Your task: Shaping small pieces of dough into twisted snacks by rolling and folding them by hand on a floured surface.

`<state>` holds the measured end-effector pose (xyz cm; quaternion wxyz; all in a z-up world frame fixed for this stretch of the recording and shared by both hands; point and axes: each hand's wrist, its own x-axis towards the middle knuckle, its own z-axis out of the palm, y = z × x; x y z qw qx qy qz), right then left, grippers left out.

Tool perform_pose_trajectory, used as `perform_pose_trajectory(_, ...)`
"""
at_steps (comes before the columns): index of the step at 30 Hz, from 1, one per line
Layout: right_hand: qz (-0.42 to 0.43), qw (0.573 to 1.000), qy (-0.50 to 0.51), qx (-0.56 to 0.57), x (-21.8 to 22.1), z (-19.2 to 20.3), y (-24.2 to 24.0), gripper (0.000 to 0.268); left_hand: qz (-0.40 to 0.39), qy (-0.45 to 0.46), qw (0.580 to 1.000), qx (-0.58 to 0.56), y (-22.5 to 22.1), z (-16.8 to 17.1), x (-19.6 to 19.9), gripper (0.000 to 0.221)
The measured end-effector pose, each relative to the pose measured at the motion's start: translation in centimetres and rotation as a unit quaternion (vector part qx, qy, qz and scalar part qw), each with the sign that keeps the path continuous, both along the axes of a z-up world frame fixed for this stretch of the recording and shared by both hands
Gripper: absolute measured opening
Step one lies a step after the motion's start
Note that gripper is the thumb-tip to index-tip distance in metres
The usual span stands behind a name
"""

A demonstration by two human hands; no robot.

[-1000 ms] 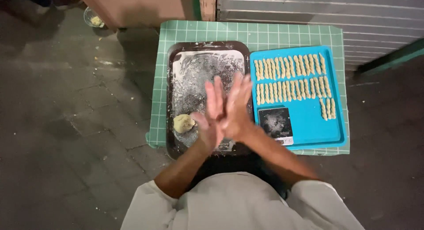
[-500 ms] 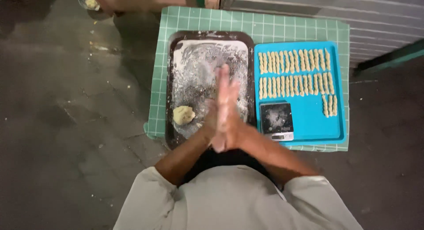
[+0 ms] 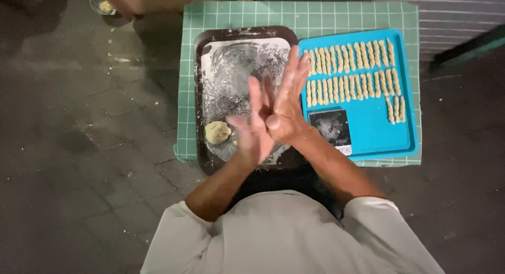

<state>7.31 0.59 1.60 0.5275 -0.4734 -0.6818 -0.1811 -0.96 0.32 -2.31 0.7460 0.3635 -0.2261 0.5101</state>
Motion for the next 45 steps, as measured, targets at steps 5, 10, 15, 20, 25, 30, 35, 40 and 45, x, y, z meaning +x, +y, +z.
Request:
perform_pose_trajectory(5,0.131,0.983,0.106,-0.077,-6.0,4.3,-2.6,0.099,-0.129,0.048,0.976,-0.169,1.5,0.1,-1.8,0.086)
perform_pose_trajectory(10,-0.021,0.967,0.115,-0.226,-2.0,1.2,-0.8,0.060,-0.238,0.097,0.907,-0.334,1.0,1.0,-2.1,0.091)
perform_pose_trajectory(15,0.132,0.903,0.387,-0.133,1.2,0.5,-0.5,0.086,-0.163,0.183,0.855,-0.458,2.1,4.8,-1.6,0.096)
perform_pose_trajectory(20,0.035,0.937,0.237,-0.253,0.7,0.6,-1.4,0.092,-0.102,0.197,0.936,-0.274,-0.1,5.6,-1.0,0.089)
perform_pose_trajectory(25,-0.006,0.953,0.112,-0.283,0.4,-0.9,-0.2,0.081,-0.012,0.130,0.979,-0.160,3.1,-2.7,-0.1,0.139)
perform_pose_trajectory(30,-0.029,0.952,-0.017,-0.303,-0.2,-2.8,1.2,0.085,-0.119,0.236,0.915,-0.306,1.5,5.9,-2.7,0.104)
perform_pose_trajectory(35,0.007,0.922,0.224,-0.314,-0.6,-3.6,-0.2,0.083,-0.162,0.185,0.882,-0.402,3.0,2.6,-3.4,0.087)
perform_pose_trajectory(40,0.059,0.896,0.222,-0.379,-2.1,-4.9,-2.1,0.074,-0.159,0.151,0.907,-0.358,4.0,-0.9,-3.3,0.083)
perform_pose_trajectory(45,0.093,0.937,0.142,-0.304,-1.8,-4.8,-3.1,0.067,-0.111,0.219,0.871,-0.426,4.6,-1.7,-3.5,0.089)
